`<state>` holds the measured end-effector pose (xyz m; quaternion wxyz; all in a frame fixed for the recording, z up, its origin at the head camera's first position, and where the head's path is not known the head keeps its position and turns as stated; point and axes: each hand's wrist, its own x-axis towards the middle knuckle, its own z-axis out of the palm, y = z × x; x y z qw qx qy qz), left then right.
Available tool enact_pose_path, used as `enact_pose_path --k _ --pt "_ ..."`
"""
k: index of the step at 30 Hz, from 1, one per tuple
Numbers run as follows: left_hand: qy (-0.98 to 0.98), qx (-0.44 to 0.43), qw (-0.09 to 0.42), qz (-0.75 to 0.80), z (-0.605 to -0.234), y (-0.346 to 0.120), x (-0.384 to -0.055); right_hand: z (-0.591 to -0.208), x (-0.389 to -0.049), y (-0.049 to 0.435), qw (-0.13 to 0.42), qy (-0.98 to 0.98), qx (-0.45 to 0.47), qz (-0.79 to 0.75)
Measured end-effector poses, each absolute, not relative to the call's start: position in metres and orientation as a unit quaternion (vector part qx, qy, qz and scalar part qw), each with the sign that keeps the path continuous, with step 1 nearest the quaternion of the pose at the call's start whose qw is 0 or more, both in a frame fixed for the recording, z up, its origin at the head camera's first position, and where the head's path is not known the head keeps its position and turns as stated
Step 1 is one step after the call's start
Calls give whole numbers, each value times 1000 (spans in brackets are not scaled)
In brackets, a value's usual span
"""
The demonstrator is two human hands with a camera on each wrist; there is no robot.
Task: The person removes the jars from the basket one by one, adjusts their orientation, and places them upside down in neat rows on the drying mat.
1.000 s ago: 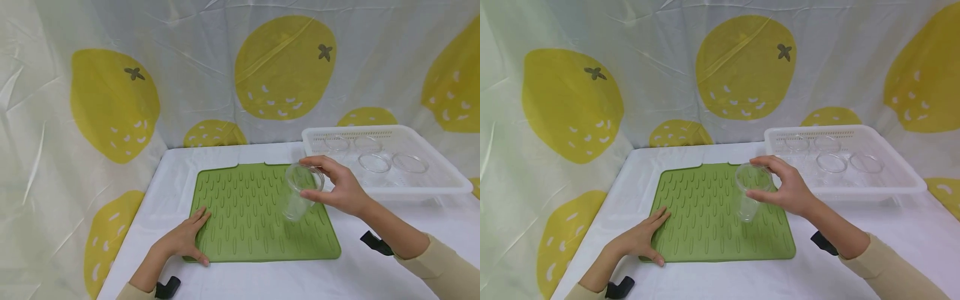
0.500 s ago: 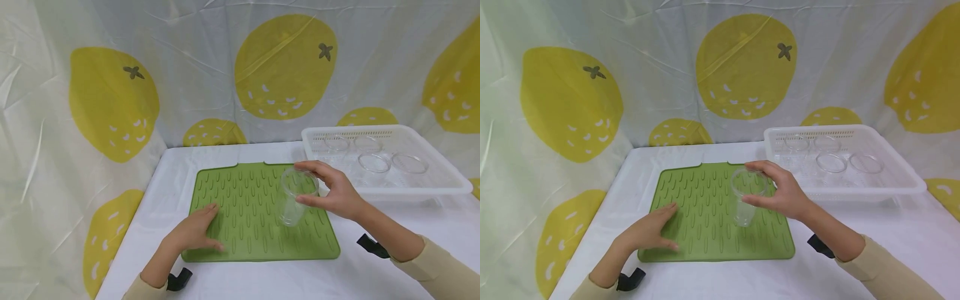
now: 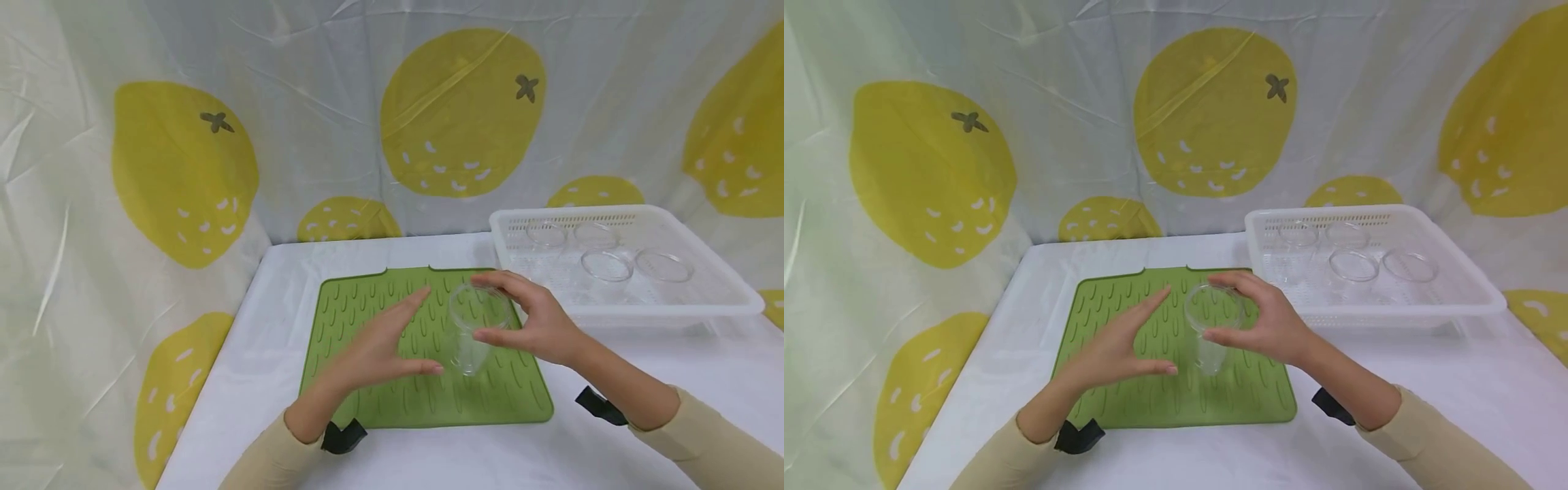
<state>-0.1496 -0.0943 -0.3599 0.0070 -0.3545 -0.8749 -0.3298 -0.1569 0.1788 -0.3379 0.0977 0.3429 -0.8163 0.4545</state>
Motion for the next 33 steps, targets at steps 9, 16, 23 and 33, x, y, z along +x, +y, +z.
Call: enact_pose_path --k 9,16,23,33 --pt "-869 -312 26 -384 -348 -60 -147 -340 -156 174 105 -822 344 441" --pt "-849 -291 39 -440 -351 -50 -145 -341 -156 172 112 -828 345 427" --pt "-836 -302 73 -453 -354 -42 -145 -346 -158 170 118 -822 348 435" --pt "-842 -279 70 -457 -358 -40 -147 -346 -157 169 105 -824 341 440"
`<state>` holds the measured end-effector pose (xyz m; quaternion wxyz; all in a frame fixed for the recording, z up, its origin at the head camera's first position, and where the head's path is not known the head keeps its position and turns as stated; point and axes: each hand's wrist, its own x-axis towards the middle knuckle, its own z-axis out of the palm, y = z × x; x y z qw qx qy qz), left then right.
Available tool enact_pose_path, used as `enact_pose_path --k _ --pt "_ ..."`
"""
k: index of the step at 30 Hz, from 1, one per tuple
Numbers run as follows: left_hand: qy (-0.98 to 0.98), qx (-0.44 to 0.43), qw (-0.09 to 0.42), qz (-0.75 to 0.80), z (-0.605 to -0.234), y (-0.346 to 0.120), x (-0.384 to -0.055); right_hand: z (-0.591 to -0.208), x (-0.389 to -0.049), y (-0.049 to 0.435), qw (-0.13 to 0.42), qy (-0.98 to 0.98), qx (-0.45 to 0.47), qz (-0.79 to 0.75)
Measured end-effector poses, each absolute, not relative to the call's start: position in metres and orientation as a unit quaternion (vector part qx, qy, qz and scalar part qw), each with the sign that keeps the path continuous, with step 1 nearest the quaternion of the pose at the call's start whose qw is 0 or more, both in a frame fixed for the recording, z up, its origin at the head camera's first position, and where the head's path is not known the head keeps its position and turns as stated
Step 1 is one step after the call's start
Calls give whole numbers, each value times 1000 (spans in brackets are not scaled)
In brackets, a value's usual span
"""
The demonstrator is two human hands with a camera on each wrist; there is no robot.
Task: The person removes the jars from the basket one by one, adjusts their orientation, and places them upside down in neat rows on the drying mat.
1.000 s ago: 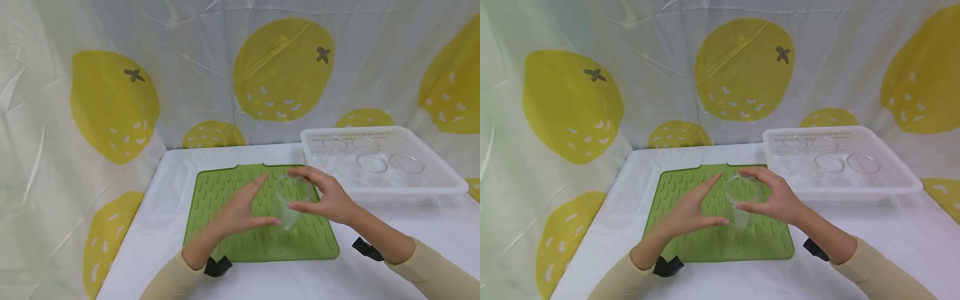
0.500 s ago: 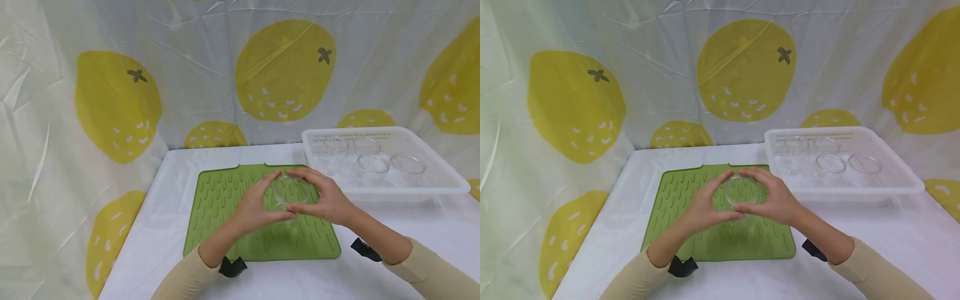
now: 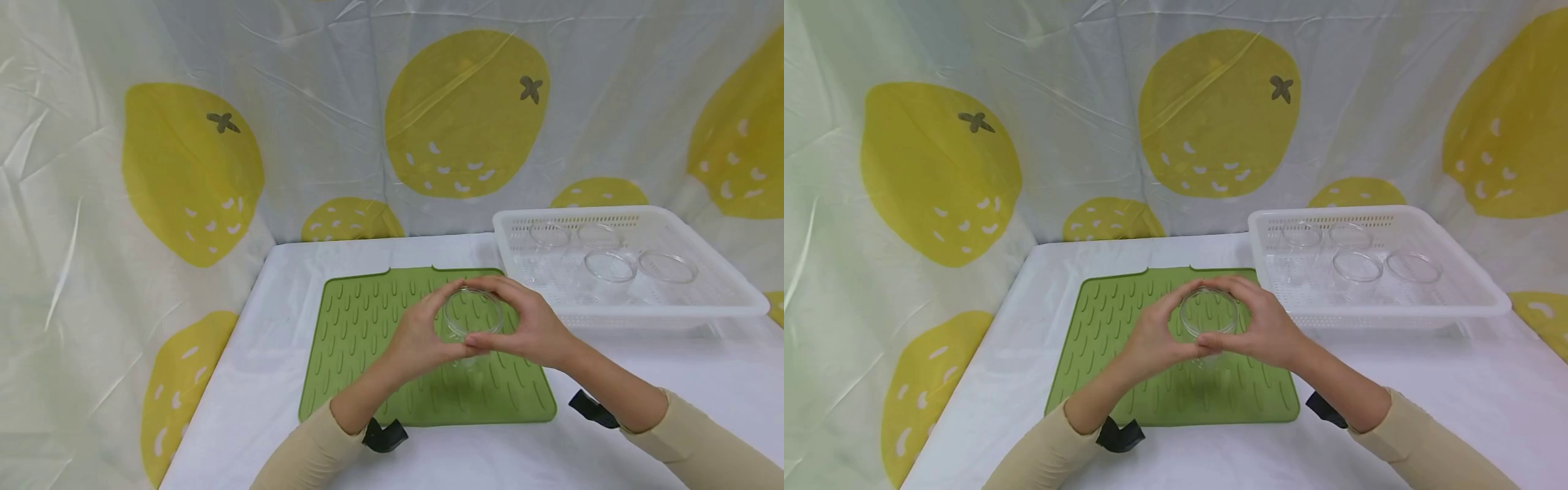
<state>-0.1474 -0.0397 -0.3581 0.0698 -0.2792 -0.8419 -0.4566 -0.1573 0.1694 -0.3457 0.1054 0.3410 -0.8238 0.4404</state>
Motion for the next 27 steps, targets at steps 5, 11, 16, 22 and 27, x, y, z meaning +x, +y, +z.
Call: enact_pose_path --k 5,11,16,22,27 --pt "-837 -284 70 -463 -359 -40 -149 -346 -157 169 91 -828 330 444" --pt "-838 -278 67 -464 -358 -41 -151 -346 -158 175 92 -826 337 442" --pt "-834 -259 58 -484 -353 -46 -151 -351 -163 183 98 -815 346 454" --pt "-829 -258 62 -492 -343 -55 -152 -373 -164 188 40 -824 315 468" --pt "-809 -280 76 -511 -334 -58 -151 -392 -166 183 8 -824 314 471"
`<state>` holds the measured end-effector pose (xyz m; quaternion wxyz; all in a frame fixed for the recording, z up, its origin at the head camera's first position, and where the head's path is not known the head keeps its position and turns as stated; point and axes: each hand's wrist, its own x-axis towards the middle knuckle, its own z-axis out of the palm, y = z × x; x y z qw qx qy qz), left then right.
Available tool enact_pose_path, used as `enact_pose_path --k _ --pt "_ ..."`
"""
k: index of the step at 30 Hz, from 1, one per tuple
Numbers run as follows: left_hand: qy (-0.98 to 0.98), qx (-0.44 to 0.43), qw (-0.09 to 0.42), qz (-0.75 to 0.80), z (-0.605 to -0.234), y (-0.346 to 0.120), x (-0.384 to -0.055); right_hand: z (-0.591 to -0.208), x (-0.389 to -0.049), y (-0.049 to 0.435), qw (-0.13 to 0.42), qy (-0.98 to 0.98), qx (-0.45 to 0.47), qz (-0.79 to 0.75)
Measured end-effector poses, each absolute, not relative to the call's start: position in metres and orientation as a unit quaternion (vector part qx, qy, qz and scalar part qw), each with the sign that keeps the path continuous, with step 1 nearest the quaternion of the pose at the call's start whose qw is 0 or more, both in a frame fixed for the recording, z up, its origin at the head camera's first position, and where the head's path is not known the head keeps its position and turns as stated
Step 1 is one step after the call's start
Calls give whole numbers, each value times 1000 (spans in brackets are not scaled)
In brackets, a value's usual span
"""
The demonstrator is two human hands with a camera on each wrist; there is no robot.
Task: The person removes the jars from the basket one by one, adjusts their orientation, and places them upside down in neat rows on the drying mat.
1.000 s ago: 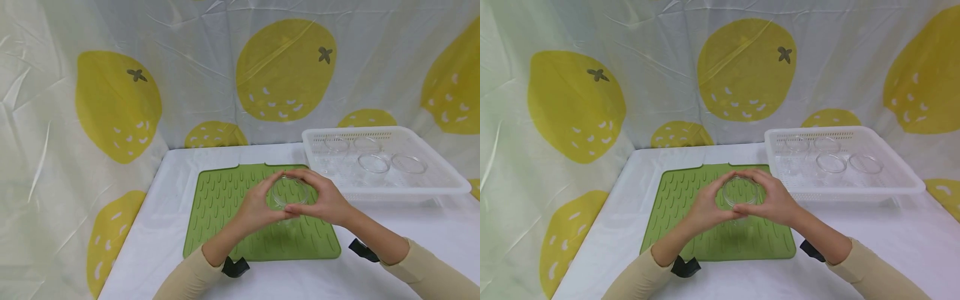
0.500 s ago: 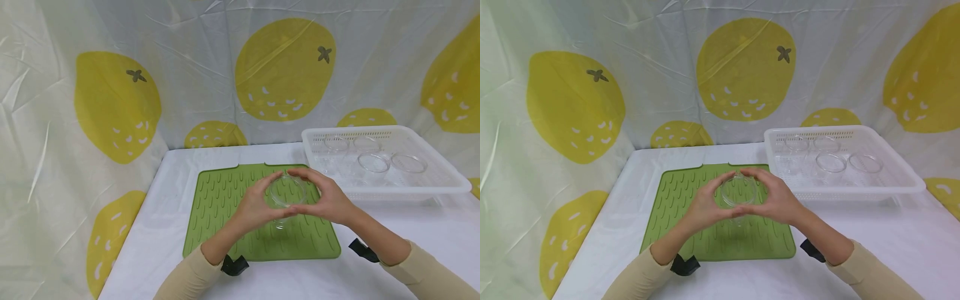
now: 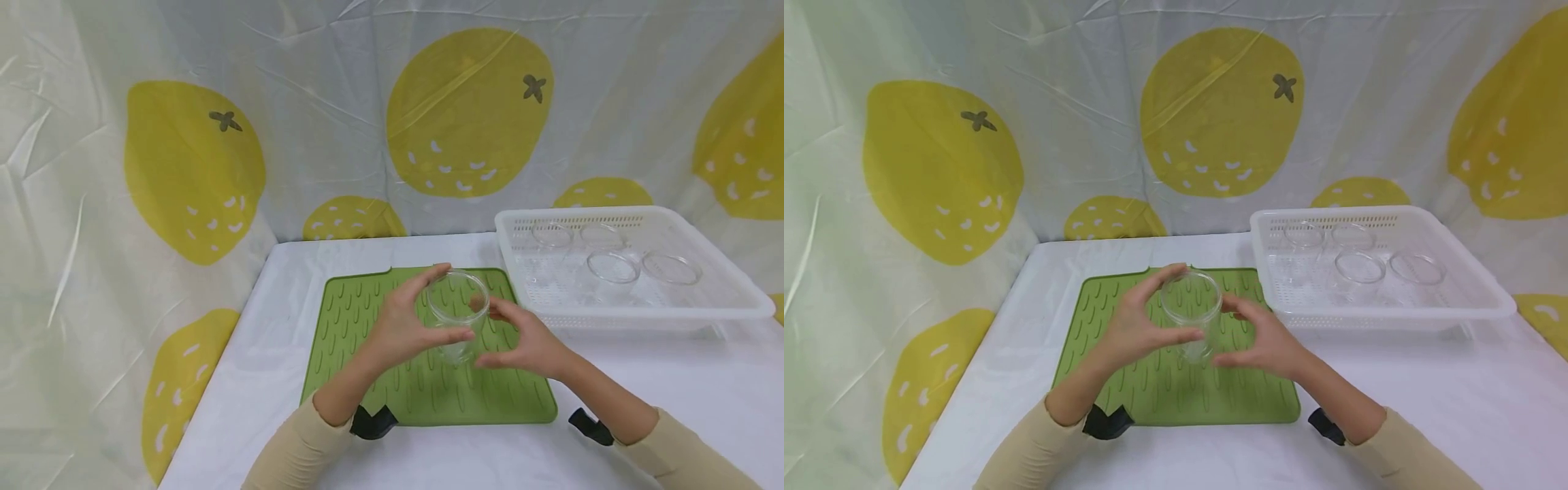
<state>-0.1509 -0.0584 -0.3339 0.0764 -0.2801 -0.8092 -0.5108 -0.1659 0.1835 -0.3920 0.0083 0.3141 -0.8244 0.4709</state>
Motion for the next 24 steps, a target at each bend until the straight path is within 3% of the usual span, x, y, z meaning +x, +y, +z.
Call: enact_pose_path --k 8,24 --pt "-797 -298 102 -516 -326 -58 -150 -407 -165 172 -18 -815 310 490" --pt "-798 -304 104 -510 -323 -55 -149 -413 -163 163 -10 -805 309 507"
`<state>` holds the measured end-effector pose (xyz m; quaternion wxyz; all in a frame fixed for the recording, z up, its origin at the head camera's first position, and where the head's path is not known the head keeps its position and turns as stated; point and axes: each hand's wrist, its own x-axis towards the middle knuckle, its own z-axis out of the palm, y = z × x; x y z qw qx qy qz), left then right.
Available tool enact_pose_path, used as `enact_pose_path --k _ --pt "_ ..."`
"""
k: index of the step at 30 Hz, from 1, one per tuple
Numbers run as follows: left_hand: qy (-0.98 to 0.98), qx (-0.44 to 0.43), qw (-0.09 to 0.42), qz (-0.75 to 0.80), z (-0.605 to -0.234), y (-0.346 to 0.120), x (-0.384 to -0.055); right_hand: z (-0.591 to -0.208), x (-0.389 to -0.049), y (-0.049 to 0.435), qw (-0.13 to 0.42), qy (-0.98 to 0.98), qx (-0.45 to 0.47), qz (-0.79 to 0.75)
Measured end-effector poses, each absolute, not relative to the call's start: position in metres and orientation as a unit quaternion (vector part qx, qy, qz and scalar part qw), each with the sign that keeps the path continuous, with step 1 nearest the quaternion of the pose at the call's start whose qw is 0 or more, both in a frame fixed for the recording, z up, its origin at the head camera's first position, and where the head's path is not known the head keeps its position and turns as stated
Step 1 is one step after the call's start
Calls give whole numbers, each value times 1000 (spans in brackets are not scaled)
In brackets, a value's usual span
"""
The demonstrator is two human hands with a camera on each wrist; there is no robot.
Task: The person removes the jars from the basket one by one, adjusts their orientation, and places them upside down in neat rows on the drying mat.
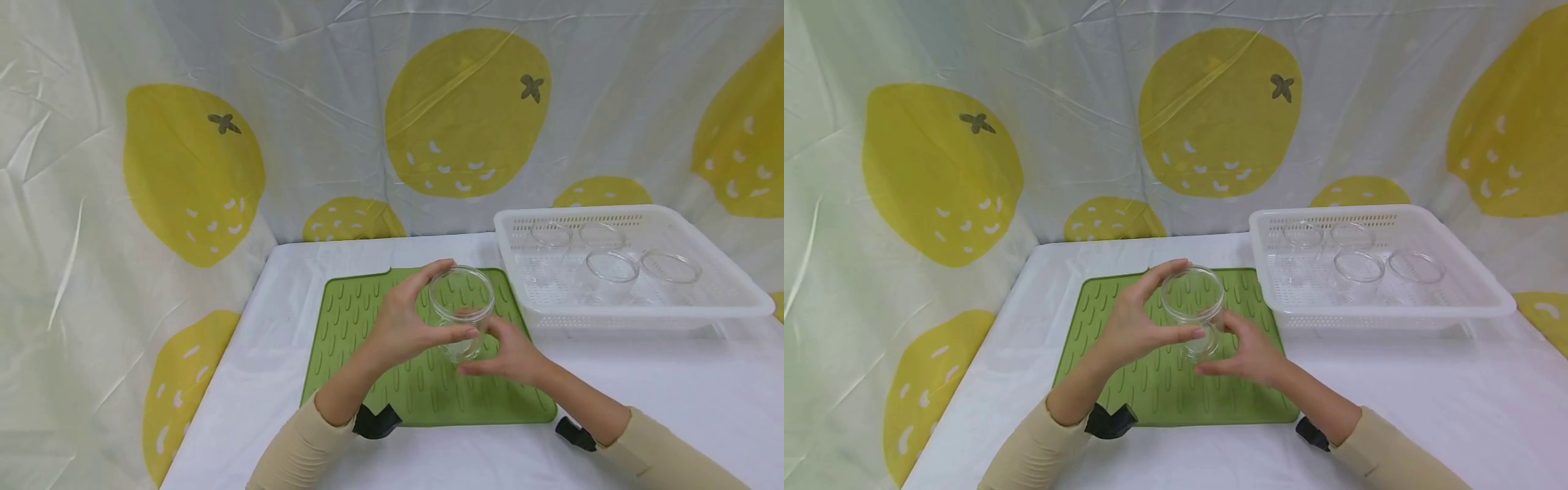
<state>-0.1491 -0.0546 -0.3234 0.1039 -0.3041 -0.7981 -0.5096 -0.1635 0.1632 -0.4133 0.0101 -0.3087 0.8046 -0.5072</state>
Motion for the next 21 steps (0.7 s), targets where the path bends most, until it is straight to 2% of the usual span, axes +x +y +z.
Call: enact_pose_path --k 14,21 --pt "-818 -277 49 -501 -325 -71 -158 -411 -160 175 12 813 -270 -516" --pt "-819 -272 19 -505 -329 -83 -161 -406 -159 186 1 797 -295 -527"
